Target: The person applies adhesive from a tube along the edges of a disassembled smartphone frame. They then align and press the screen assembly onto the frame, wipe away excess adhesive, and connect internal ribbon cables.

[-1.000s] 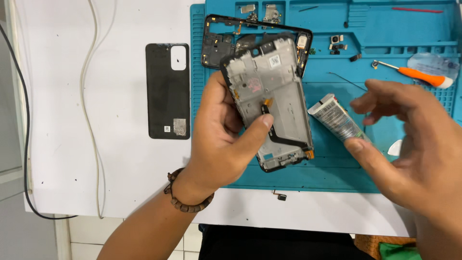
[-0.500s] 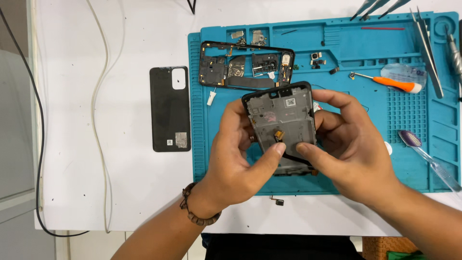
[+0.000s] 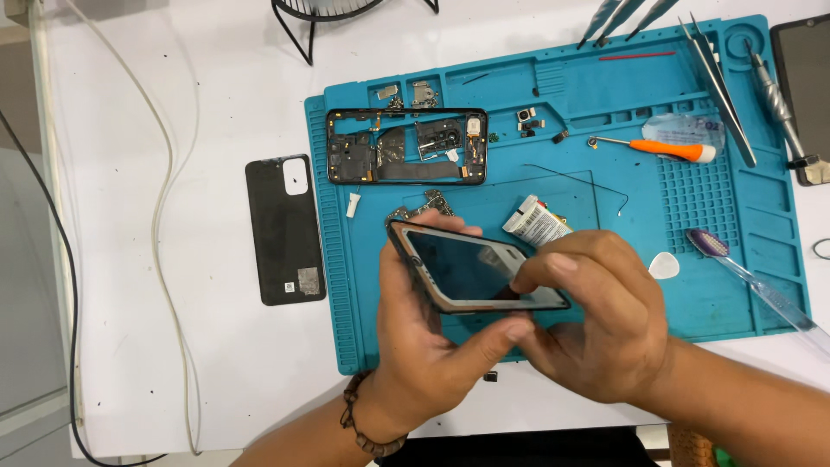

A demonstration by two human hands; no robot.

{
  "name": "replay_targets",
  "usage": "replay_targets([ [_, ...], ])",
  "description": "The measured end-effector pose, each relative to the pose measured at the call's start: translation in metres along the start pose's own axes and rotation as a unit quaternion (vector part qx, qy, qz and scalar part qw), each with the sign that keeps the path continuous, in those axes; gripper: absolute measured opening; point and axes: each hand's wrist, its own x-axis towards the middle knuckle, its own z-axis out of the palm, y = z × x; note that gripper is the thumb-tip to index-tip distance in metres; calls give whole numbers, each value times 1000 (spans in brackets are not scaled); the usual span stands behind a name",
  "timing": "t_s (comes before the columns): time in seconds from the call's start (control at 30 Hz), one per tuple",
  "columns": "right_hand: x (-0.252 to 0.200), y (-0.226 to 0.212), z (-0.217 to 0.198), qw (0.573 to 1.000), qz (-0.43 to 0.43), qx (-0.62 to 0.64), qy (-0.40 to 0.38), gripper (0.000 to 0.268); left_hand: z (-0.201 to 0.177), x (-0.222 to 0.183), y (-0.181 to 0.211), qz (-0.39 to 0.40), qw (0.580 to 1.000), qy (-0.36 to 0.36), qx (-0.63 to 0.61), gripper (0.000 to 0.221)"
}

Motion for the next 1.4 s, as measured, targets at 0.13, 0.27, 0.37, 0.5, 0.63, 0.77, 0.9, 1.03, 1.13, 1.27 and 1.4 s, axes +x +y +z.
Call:
replay_targets([
  [0.13, 4, -3, -6, 999, 16, 11, -33, 48, -7, 5, 5, -9, 1000, -18, 16, 79],
  [0.27, 12, 9, -40, 995, 77, 20, -58, 71, -18, 14, 11, -24, 999, -18, -20, 80],
  [0.37, 22, 39, -81, 983, 174, -13, -64, 65, -25, 19, 13, -27, 997, -37, -54, 83],
  [0.5, -2, 128, -141, 956, 211, -181, -99, 46, -26, 18, 15, -61, 988, -66, -126, 88],
  [0.63, -29, 187, -165, 878, 284, -359, -138, 41, -22, 16, 18, -66, 988, -107, -90, 88],
  [0.77, -3, 181, -159, 788, 384, -423, -230, 69, -20, 16, 18, -87, 987, -95, -91, 88],
  [0.9, 16, 172, -152, 776, 441, -384, -237, 85, -22, 15, 14, -79, 989, -93, -86, 89],
  [1.03, 17, 180, -153, 773, 452, -379, -233, 87, -22, 15, 17, -88, 987, -94, -95, 89],
  [1.13, 20, 177, -149, 773, 448, -384, -233, 93, -22, 14, 18, -103, 987, -93, -84, 90],
  [1.27, 15, 180, -152, 780, 469, -358, -208, 94, -24, 14, 17, -92, 984, -122, -87, 88],
  [1.4, -17, 206, -166, 806, 361, -430, -185, 78, -25, 15, 16, -77, 980, -128, -129, 89],
])
